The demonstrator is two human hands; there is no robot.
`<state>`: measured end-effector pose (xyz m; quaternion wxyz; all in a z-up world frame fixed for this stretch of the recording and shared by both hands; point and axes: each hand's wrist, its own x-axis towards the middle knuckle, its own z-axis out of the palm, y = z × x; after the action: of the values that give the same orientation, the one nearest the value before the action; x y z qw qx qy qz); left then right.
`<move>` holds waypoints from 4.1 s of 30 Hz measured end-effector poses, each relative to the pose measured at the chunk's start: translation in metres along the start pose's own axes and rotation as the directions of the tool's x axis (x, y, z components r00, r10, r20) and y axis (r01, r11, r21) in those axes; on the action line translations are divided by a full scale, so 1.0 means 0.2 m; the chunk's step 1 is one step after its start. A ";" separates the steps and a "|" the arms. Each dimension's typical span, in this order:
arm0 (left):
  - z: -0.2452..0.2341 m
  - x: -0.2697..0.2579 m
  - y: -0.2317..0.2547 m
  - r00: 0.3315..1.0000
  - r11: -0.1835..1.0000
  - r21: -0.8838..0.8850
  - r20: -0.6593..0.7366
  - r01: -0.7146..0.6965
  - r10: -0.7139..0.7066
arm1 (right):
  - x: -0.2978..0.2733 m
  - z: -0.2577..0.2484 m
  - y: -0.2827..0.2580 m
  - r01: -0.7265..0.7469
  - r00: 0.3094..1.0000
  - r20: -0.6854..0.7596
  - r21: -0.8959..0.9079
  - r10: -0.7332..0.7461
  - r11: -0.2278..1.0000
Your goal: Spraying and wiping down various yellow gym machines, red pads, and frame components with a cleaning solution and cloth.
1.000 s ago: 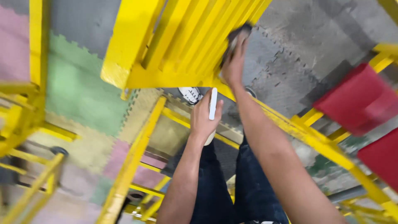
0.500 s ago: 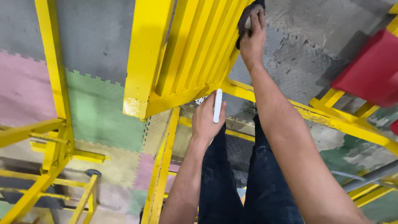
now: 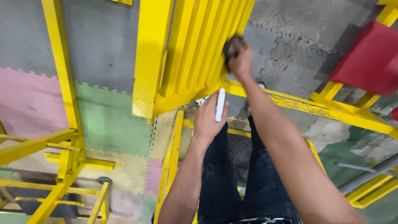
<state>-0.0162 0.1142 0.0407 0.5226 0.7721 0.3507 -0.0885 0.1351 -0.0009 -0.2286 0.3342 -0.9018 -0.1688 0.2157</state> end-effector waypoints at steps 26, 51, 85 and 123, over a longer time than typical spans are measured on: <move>-0.15 -0.02 0.05 0.995 0.999 0.021 -0.093 0.049 -0.047 | 0.29 0.04 -0.09 0.115 0.978 -0.184 0.062 -0.102 0.991; -0.17 0.05 0.25 0.977 0.995 -0.043 -0.190 0.093 -0.100 | 0.12 -0.06 -0.42 0.211 0.971 -0.118 0.012 -0.208 0.977; -0.25 -0.03 0.32 0.953 0.986 -0.080 -0.253 0.149 -0.165 | 0.38 -0.33 -0.58 0.195 0.977 0.084 0.001 -0.194 0.981; -0.34 -0.15 0.26 0.908 0.973 -0.145 -0.354 0.182 -0.223 | -0.01 -0.53 -0.81 0.108 0.745 0.661 0.011 -0.088 0.994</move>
<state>-0.0223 0.1494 0.1243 0.4767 0.7048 0.5248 0.0229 0.1600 0.0592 -0.0461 0.2511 -0.7621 -0.3261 0.4998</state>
